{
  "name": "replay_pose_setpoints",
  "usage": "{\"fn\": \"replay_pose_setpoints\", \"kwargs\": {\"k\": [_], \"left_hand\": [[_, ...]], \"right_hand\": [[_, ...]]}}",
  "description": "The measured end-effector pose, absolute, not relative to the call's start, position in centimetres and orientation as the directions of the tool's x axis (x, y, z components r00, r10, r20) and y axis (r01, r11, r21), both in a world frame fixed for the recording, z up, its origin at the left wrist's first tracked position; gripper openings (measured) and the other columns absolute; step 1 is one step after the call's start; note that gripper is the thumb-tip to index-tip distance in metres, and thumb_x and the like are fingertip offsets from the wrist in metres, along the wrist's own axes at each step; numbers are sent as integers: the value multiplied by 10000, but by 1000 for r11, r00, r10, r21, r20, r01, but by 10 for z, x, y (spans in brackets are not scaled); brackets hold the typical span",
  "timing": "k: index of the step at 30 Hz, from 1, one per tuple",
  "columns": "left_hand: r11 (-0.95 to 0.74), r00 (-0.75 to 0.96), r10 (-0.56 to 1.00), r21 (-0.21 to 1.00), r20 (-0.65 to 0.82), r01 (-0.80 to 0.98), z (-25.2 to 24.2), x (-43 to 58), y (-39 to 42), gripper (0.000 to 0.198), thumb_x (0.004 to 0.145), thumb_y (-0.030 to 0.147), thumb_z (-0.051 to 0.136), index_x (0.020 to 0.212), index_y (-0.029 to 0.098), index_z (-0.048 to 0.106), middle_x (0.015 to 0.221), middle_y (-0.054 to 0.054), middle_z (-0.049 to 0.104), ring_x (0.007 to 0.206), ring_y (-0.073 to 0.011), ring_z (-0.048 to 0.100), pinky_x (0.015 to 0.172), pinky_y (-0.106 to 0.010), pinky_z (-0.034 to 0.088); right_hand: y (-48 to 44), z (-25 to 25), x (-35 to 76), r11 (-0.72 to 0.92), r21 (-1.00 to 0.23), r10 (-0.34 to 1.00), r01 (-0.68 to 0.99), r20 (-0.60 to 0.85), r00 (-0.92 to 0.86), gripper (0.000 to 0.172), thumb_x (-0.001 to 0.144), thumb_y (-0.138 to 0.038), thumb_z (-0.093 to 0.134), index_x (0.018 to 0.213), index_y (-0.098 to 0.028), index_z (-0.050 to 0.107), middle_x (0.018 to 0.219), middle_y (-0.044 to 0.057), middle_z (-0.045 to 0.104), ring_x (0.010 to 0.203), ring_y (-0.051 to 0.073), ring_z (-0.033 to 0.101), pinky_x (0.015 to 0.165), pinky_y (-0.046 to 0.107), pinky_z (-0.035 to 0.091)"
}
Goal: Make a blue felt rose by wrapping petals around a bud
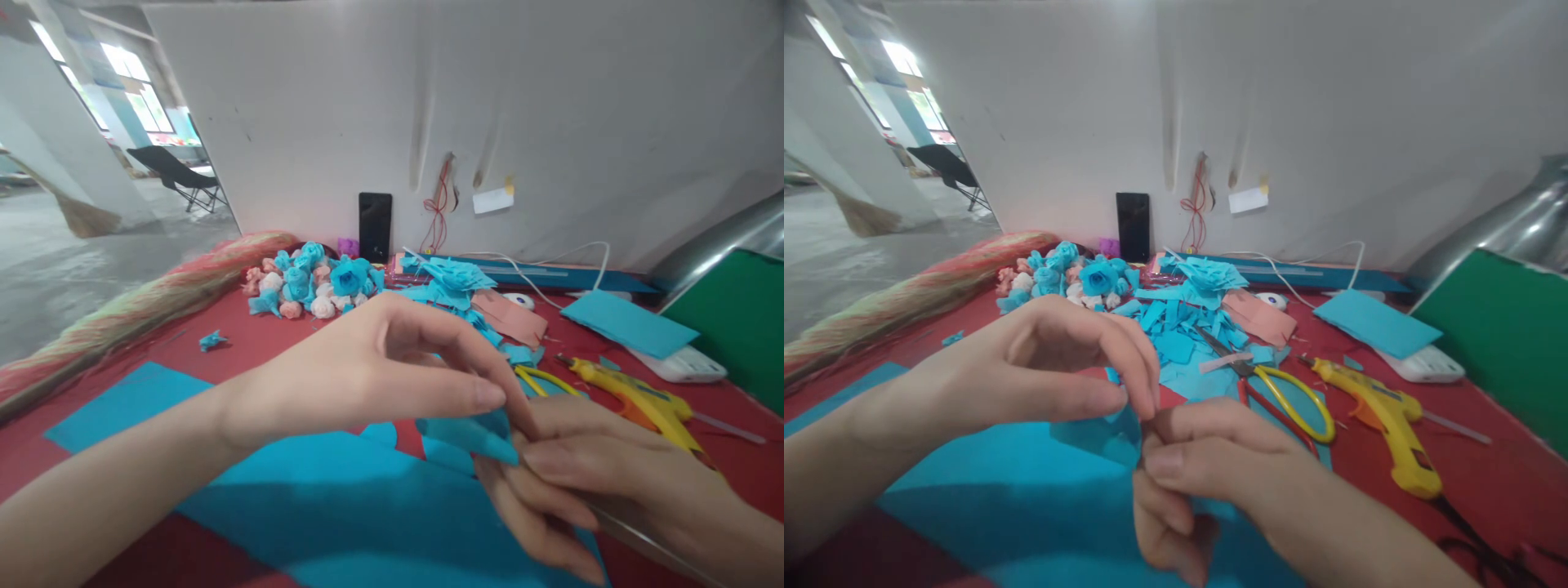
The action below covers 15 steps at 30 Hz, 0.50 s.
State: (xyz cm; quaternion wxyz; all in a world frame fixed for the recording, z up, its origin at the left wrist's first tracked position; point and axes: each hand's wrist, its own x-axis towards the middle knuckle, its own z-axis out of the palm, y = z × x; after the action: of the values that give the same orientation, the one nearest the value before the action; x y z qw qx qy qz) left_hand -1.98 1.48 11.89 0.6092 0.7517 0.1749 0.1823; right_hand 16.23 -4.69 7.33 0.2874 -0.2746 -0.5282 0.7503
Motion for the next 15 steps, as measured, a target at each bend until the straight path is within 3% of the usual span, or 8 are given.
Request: {"fn": "replay_pose_setpoints", "kwargs": {"k": [4, 8, 12, 15], "left_hand": [[-169, 851, 519, 986, 81, 9, 120, -19, 16, 116, 781, 182, 562, 815, 197, 672, 825, 44, 660, 825, -80, 591, 730, -145, 454], [-155, 842, 536, 987, 58, 31, 124, -23, 18, 129, 778, 190, 558, 812, 217, 680, 797, 76, 673, 810, -66, 608, 696, -102, 450], [-314, 850, 525, 919, -41, 238, 127, -29, 20, 174, 797, 327, 533, 862, 244, 673, 854, 55, 679, 812, -105, 612, 668, -136, 463], [-381, 861, 503, 877, -69, 293, 126, -31, 19, 225, 796, 395, 514, 882, 242, 655, 885, 25, 671, 828, -149, 613, 704, -201, 482]], "right_hand": [[-51, 75, 164, -258, -955, 732, -149, -93, -675, 292, 840, -307, 458, 591, -169, 392, 562, -38, 438, 484, 64, 368, 587, 195, 344], [-54, 79, 165, -149, -986, 753, -73, -65, -655, 270, 842, -269, 427, 593, -173, 385, 568, -31, 405, 510, 71, 372, 525, 183, 310], [-57, 84, 162, 32, -963, 809, 266, -131, -573, 275, 814, -262, 372, 553, -183, 336, 534, -31, 324, 503, 93, 333, 457, 209, 263], [-64, 84, 160, 134, -879, 888, 458, -99, -449, 264, 799, -319, 423, 566, -196, 420, 541, -30, 412, 512, 96, 396, 453, 195, 317]]}}
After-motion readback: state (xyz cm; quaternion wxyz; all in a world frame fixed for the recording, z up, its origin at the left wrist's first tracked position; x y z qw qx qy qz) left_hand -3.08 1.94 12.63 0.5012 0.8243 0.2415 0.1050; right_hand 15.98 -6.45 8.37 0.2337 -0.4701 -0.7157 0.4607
